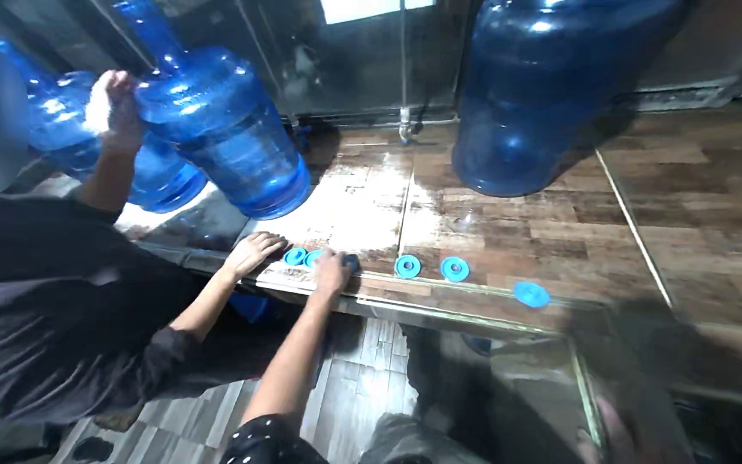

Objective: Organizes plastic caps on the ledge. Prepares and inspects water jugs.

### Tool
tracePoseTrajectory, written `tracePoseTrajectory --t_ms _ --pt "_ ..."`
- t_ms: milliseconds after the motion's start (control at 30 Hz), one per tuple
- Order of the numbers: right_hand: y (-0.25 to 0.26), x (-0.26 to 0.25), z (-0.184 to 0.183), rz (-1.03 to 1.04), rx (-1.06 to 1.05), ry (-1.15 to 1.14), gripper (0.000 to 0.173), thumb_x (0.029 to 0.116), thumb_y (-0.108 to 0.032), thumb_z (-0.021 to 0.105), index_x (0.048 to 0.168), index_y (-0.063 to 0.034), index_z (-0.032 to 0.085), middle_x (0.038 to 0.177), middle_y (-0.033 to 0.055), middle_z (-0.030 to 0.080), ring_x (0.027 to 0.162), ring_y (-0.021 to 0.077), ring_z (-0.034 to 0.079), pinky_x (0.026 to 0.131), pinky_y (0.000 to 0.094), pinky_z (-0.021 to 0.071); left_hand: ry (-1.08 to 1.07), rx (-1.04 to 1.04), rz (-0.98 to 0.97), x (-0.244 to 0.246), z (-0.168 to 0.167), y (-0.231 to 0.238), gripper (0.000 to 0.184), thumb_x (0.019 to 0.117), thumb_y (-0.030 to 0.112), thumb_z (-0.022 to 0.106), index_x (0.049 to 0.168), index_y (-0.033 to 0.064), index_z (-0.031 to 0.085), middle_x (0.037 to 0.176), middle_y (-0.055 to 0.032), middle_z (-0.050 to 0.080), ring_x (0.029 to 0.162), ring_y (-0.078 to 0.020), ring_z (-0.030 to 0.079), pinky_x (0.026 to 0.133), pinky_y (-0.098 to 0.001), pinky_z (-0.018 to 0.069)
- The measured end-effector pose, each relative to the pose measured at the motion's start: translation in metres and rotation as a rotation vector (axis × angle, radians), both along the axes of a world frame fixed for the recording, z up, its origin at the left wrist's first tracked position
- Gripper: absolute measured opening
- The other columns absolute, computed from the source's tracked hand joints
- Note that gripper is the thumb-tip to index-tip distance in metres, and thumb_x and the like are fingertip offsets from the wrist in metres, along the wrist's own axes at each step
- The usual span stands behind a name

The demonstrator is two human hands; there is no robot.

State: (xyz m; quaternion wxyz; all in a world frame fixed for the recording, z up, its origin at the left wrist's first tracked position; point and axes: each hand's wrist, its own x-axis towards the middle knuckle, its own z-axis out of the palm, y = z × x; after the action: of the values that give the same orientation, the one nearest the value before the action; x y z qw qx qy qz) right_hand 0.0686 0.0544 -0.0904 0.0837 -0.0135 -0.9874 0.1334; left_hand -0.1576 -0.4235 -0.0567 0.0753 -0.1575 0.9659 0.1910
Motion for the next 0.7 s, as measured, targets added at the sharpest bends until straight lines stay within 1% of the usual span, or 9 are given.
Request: tracePoseTrajectory --t_ms 100,167,233,300,400,467,533,633,700 --pt "0.003 0.001 -0.009 0.032 0.026 0.09 0.054 0.0933 -0.026 0.062 0.139 0.0024 0.059 0.139 0.0368 0.054 0.122 0.0578 0.056 0.099 0.0675 0.0464 0.04 -0.024 -0.03 0.001 0.001 0.009 0.044 0.1013 0.033 0.062 0.135 0.0048 0.064 0.142 -0.0273 0.055 0.134 -0.0458 0.049 0.113 -0.0636 0.0342" --pt "0.003 0.0 -0.011 0.023 0.029 0.112 0.054 0.0914 -0.026 0.062 0.138 0.0011 0.06 0.139 0.0368 0.054 0.122 0.0589 0.056 0.099 0.0689 0.0465 0.171 0.033 -0.098 0.002 0.003 0.039 0.044 0.101 0.031 0.062 0.134 0.0021 0.063 0.14 -0.0272 0.056 0.133 -0.0451 0.051 0.112 -0.0623 0.0361" --pt "0.002 0.0 -0.013 0.004 0.035 0.113 0.055 0.0906 -0.027 0.061 0.139 -0.0001 0.06 0.141 0.0366 0.052 0.123 0.0591 0.055 0.1 0.0693 0.0456 0.234 0.116 -0.215 -0.001 0.002 0.078 0.041 0.1005 0.032 0.063 0.131 0.0039 0.067 0.138 -0.0245 0.059 0.13 -0.0427 0.054 0.112 -0.0599 0.0385" --pt "0.001 0.001 -0.014 -0.012 0.038 0.11 0.055 0.0907 -0.028 0.06 0.139 -0.001 0.061 0.142 0.0358 0.052 0.124 0.0589 0.055 0.101 0.0691 0.0451 0.191 0.16 -0.307 -0.005 -0.001 0.121 0.044 0.0997 0.038 0.063 0.132 0.0085 0.067 0.143 -0.0233 0.055 0.134 -0.0422 0.05 0.114 -0.0623 0.0334" --pt "0.001 -0.001 -0.021 -0.021 0.047 0.175 0.055 0.091 -0.031 0.054 0.137 -0.0021 0.063 0.141 0.0346 0.054 0.122 0.0577 0.057 0.099 0.0699 0.0451 0.112 0.15 -0.394 -0.015 -0.006 0.173 0.052 0.099 0.05 0.061 0.14 0.0189 0.063 0.156 -0.0199 0.044 0.149 -0.0407 0.033 0.118 -0.0704 0.0161" --pt "0.0 0.0 -0.025 -0.021 0.045 0.203 0.055 0.0913 -0.032 0.053 0.137 -0.0038 0.063 0.142 0.0335 0.054 0.123 0.0565 0.056 0.1 0.0692 0.0451 0.1 0.128 -0.47 -0.019 -0.014 0.195 0.054 0.0984 0.055 0.059 0.142 0.0236 0.061 0.159 -0.0176 0.04 0.153 -0.0412 0.024 0.117 -0.0729 0.0123" --pt "0.0 -0.001 -0.025 -0.042 0.041 0.205 0.055 0.0905 -0.033 0.053 0.137 -0.0049 0.064 0.143 0.0325 0.054 0.125 0.0563 0.056 0.101 0.0695 0.0445 0.156 0.153 -0.564 -0.019 -0.023 0.212 0.051 0.0984 0.053 0.06 0.141 0.0247 0.062 0.158 -0.0177 0.042 0.152 -0.0413 0.026 0.117 -0.0724 0.0137" --pt "-0.003 -0.001 -0.025 -0.079 0.012 0.176 0.055 0.0893 -0.031 0.054 0.137 -0.0052 0.063 0.145 0.0319 0.053 0.127 0.0577 0.054 0.102 0.072 0.0416 0.233 0.282 -0.725 -0.01 -0.02 0.245 0.05 0.0985 0.049 0.062 0.142 0.0231 0.063 0.155 -0.0146 0.047 0.148 -0.035 0.037 0.119 -0.068 0.0167" --pt "-0.003 0.0 -0.028 -0.08 0.01 0.179 0.056 0.0893 -0.033 0.052 0.137 -0.0056 0.064 0.145 0.0317 0.053 0.127 0.0578 0.054 0.102 0.0723 0.0414 0.205 0.324 -0.824 -0.003 -0.015 0.273 0.049 0.0994 0.047 0.062 0.142 0.0221 0.063 0.155 -0.0143 0.047 0.148 -0.0339 0.037 0.12 -0.0654 0.0163"
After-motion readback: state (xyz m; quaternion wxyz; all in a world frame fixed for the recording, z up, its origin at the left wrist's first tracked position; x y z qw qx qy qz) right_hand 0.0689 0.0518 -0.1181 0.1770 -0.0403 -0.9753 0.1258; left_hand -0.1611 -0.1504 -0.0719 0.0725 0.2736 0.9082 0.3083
